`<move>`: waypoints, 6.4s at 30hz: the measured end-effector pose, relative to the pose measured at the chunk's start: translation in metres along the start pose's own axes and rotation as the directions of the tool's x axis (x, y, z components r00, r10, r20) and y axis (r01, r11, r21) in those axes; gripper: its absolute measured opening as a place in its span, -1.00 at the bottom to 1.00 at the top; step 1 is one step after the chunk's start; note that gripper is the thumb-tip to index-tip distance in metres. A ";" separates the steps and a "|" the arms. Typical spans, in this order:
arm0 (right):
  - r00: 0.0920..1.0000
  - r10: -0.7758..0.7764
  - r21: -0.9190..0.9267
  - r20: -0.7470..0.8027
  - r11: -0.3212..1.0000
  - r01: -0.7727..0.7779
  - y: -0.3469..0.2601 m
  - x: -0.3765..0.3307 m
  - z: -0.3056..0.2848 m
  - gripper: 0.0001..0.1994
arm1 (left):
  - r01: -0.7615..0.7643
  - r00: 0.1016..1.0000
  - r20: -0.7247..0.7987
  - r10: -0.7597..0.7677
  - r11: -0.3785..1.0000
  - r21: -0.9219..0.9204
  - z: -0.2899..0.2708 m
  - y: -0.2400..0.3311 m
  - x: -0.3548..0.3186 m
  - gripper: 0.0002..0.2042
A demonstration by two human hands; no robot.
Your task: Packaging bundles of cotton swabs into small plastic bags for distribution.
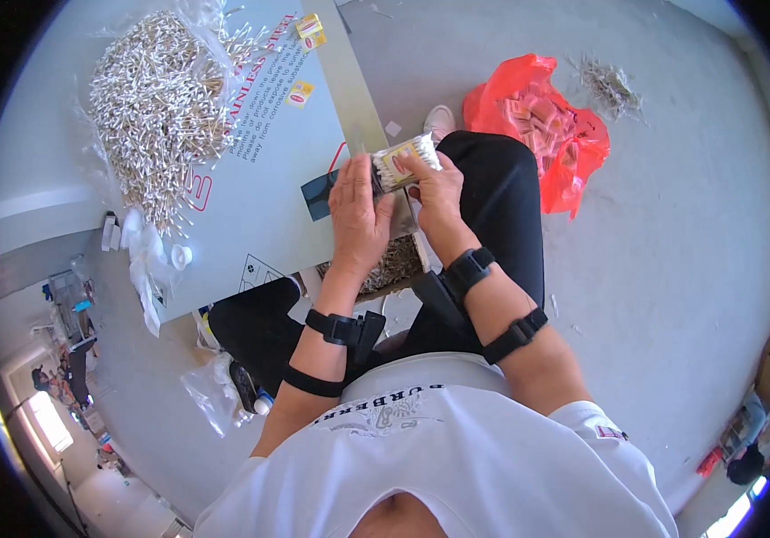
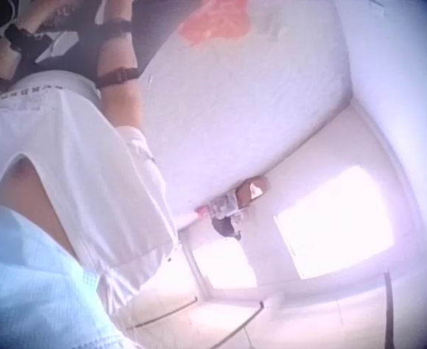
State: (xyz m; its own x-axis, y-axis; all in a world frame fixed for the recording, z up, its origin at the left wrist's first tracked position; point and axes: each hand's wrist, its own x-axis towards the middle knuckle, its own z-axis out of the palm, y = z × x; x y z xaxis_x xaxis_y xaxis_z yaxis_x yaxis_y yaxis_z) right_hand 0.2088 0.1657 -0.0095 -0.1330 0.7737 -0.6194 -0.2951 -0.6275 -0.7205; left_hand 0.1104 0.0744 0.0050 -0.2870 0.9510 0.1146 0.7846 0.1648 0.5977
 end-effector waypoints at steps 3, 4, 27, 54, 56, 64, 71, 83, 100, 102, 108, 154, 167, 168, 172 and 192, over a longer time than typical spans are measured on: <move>0.996 -0.073 0.172 -0.056 0.982 0.081 0.001 0.001 0.009 -0.81 | 0.055 0.997 0.041 -0.069 0.955 0.290 0.004 0.003 0.000 -0.23; 0.996 -0.072 0.173 -0.052 0.982 0.080 0.002 0.002 0.010 -0.81 | 0.056 0.997 0.039 -0.070 0.954 0.293 0.004 0.004 0.000 -0.23; 0.643 0.562 -0.026 0.520 0.763 -0.646 -0.057 -0.014 -0.023 -0.86 | -0.444 0.880 -0.258 0.399 0.884 -0.148 -0.076 0.066 0.004 -0.63; 0.479 -0.350 -0.190 0.805 0.612 0.768 -0.006 -0.056 0.031 -0.81 | -0.104 0.942 -0.327 -0.074 0.864 -0.494 -0.076 -0.034 -0.036 -0.79; 0.431 -0.364 -0.201 0.826 0.524 0.827 -0.008 -0.058 0.034 -0.88 | -0.125 0.940 -0.337 -0.051 0.868 -0.480 -0.077 -0.037 -0.035 -0.80; 0.404 -0.293 -0.244 0.867 0.456 0.856 -0.012 -0.053 0.040 -0.92 | -0.012 0.942 -0.289 -0.169 0.845 -0.535 -0.076 -0.027 -0.035 -0.89; 0.608 -0.247 -0.220 0.755 0.777 0.589 0.008 -0.049 0.031 -0.95 | 0.238 0.952 0.036 -0.304 0.662 -0.710 -0.083 -0.035 -0.034 -0.92; 0.529 -0.381 -0.254 0.758 0.575 0.778 0.005 -0.054 0.036 -0.93 | -0.144 0.917 -0.398 0.013 0.943 -0.301 -0.074 -0.036 -0.032 -0.85; 0.746 -0.237 -0.497 0.622 0.617 0.611 0.009 -0.056 0.048 -0.82 | 0.153 0.959 -0.051 -0.280 0.660 -0.735 -0.082 -0.036 -0.031 -0.94; 0.758 -0.217 -0.493 0.615 0.644 0.585 0.006 -0.053 0.046 -0.82 | 0.166 0.957 -0.037 -0.289 0.645 -0.746 -0.081 -0.036 -0.029 -0.95; 0.598 -0.244 -0.213 0.764 0.780 0.589 -0.006 -0.051 0.030 -0.91 | 0.154 0.955 -0.081 -0.285 0.712 -0.685 -0.085 -0.036 -0.031 -0.94; 0.811 -0.232 -0.325 0.538 0.831 0.452 0.014 -0.067 0.041 -0.93 | 0.345 0.823 0.131 -0.553 0.303 -0.888 -0.068 -0.022 -0.027 -0.89; 0.752 -0.100 -0.281 0.652 0.889 0.361 -0.003 -0.061 0.031 -0.94 | 0.235 0.869 0.122 -0.479 0.184 -0.954 -0.071 -0.032 -0.030 -0.82; 0.732 -0.114 -0.261 0.672 0.889 0.377 -0.003 -0.060 0.030 -0.93 | 0.235 0.869 0.122 -0.479 0.184 -0.954 -0.071 -0.034 -0.030 -0.82; 0.718 -0.110 -0.275 0.688 0.875 0.398 -0.005 -0.055 0.027 -0.93 | 0.234 0.901 0.105 -0.422 0.269 -0.934 -0.071 -0.035 -0.031 -0.83; 0.689 -0.154 -0.279 0.708 0.836 0.474 -0.002 -0.058 0.026 -0.97 | -0.006 0.943 -0.213 -0.256 0.625 -0.780 -0.068 -0.029 -0.030 -0.92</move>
State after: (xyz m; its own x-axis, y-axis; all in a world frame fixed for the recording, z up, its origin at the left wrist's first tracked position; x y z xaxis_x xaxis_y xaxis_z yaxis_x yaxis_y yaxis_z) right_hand 0.1919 0.1240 0.0358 -0.7162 0.6914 -0.0946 -0.0460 -0.1821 -0.9822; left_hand 0.0592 0.0231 0.0383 -0.5888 0.7988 0.1237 0.0637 -0.1067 0.9922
